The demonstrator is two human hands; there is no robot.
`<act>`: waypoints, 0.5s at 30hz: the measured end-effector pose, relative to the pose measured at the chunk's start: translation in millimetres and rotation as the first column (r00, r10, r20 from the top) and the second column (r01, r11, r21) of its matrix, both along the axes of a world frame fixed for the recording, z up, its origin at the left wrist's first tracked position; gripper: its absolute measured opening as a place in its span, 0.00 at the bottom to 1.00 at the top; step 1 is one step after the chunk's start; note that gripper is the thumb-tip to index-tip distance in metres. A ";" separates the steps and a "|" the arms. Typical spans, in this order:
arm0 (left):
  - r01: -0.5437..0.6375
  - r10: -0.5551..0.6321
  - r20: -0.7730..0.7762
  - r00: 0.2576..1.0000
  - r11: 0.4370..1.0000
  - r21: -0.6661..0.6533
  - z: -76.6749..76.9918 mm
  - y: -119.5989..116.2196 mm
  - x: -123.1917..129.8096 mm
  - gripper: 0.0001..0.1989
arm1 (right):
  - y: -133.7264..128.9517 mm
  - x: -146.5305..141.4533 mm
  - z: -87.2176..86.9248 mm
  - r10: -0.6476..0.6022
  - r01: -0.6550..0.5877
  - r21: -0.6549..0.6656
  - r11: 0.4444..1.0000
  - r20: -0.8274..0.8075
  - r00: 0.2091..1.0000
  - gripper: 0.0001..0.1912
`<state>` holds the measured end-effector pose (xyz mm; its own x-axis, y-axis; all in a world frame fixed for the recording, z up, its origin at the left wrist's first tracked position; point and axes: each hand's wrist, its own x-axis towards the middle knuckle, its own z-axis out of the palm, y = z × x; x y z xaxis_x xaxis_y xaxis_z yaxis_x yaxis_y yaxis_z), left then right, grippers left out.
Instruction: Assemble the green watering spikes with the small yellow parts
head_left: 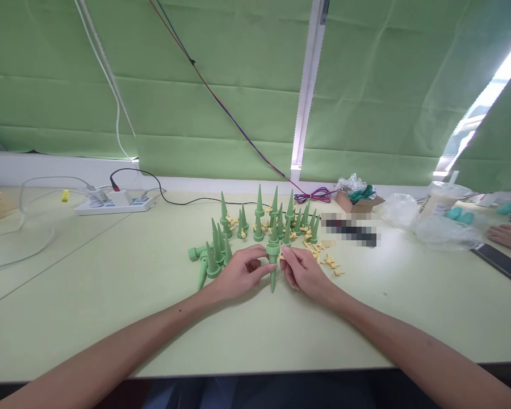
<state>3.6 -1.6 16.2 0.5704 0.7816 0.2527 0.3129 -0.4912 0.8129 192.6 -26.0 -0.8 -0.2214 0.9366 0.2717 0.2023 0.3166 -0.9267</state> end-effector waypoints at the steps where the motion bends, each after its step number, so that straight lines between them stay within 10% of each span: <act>1: -0.003 0.003 -0.006 1.000 1.000 0.007 -0.4 0.2 0.0 0.18 | 0.2 -0.1 -0.1 -0.004 0.004 0.000 1.000 0.000 1.000 0.28; 15: -0.047 0.049 -0.034 0.998 0.996 0.075 -0.8 -1.5 0.3 0.14 | 0.7 -1.2 0.3 -0.030 0.030 0.004 1.000 -0.002 1.000 0.27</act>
